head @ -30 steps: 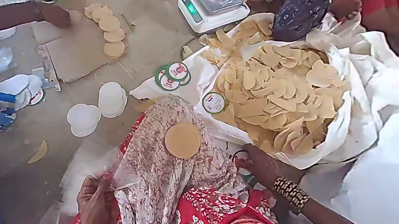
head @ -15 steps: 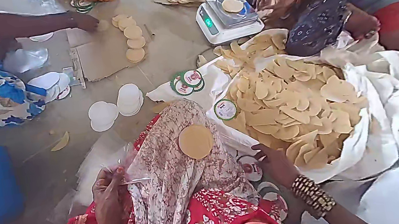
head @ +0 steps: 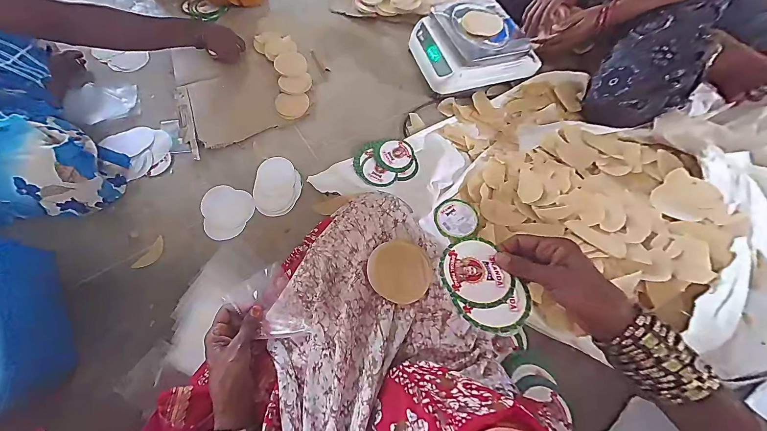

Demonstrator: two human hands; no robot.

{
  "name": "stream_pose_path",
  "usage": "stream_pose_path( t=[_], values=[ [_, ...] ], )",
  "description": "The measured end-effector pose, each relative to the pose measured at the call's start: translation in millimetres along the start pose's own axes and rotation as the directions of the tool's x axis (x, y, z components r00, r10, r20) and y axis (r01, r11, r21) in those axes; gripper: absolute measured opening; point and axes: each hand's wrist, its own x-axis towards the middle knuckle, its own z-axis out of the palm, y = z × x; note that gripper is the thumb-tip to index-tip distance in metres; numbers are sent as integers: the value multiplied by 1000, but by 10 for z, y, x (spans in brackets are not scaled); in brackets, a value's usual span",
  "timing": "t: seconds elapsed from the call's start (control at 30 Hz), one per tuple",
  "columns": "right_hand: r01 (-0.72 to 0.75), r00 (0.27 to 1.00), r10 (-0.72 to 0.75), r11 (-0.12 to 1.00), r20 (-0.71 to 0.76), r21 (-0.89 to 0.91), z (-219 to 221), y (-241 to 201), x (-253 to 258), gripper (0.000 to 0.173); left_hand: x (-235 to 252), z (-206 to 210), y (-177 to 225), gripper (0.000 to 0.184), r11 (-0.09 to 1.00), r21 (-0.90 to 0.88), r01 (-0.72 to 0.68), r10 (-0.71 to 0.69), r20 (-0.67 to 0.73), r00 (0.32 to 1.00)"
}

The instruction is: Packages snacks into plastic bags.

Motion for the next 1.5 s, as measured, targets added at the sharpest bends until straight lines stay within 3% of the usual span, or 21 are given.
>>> stream_pose_path(
  t=[0.07, 0.13, 0.2, 0.27, 0.37, 0.47, 0.57, 0.7, 0.83, 0.93, 1.0, 1.1, 1.2, 1.27, 1.37, 1.43, 1.5],
  values=[
    [-21, 1000, 24, 909, 2, -415, -169, 148, 60, 13, -11, 28, 27, 9, 1000, 4, 9, -9, 8, 1000],
    [-11, 1000, 17, 812, 5, -584, -270, 201, 64, 20, -18, 63, 49, 9, 1000, -18, 19, -19, 9, 1000],
    [52, 996, -84, 852, -38, -521, -273, 188, 18, 20, -20, 54, 31, 9, 999, -28, 28, -28, 18, 999],
    [136, 984, -167, 934, -67, -332, -197, 63, -15, 16, -16, 58, 21, 8, 999, -26, 33, -32, 17, 999],
    [223, 971, -230, 970, 64, 99, -5, -259, -39, 9, -19, 78, 44, 8, 999, -32, 42, -42, 11, 999],
    [185, 946, -236, 956, 223, 227, 253, -366, 36, 10, -31, 82, 55, 8, 998, -42, 35, -35, 3, 999],
    [156, 945, -172, 985, 278, 79, 512, -191, 268, 9, -40, 78, 57, 8, 999, -32, 23, -23, 4, 1000],
    [210, 965, -123, 893, 232, -399, 715, -105, 448, 39, -21, 34, 10, 6, 1000, -29, 13, -13, 4, 1000],
    [247, 958, -123, 810, 258, -532, 882, -176, 422, 82, -3, 28, -3, 6, 1000, -29, 8, -8, 20, 1000],
    [214, 967, -102, 824, 235, -524, 1000, -167, 397, 91, 13, 37, -16, 7, 998, -58, -1, 3, 37, 999],
    [169, 970, -77, 895, 233, -412, 1038, -131, 418, 83, -4, 56, -8, 9, 996, -84, 0, 3, 31, 1000],
    [165, 954, -131, 981, 268, -106, 1045, -173, 419, 40, -26, 73, 58, 15, 998, -66, 4, -2, 22, 1000],
    [392, 916, -389, 920, 99, -3, 990, -257, 304, 27, -53, 55, 77, 4, 992, -122, 34, -31, 30, 999],
    [572, 820, -569, 820, -57, 40, 953, -232, 275, 24, -59, 41, 52, 3, 989, -139, 50, -41, 64, 997],
    [634, 764, -635, 772, -115, -47, 926, -76, 318, 27, -56, 55, 23, 4, 993, -111, 50, -38, 114, 993],
    [593, 783, -620, 768, -46, -243, 916, 15, 379, 37, -62, 83, 29, 7, 997, -48, 53, -46, 129, 991],
    [575, 786, -618, 721, 16, -387, 935, -2, 417, 32, -73, 85, 27, 8, 998, 30, 47, -51, 148, 988]
  ],
)
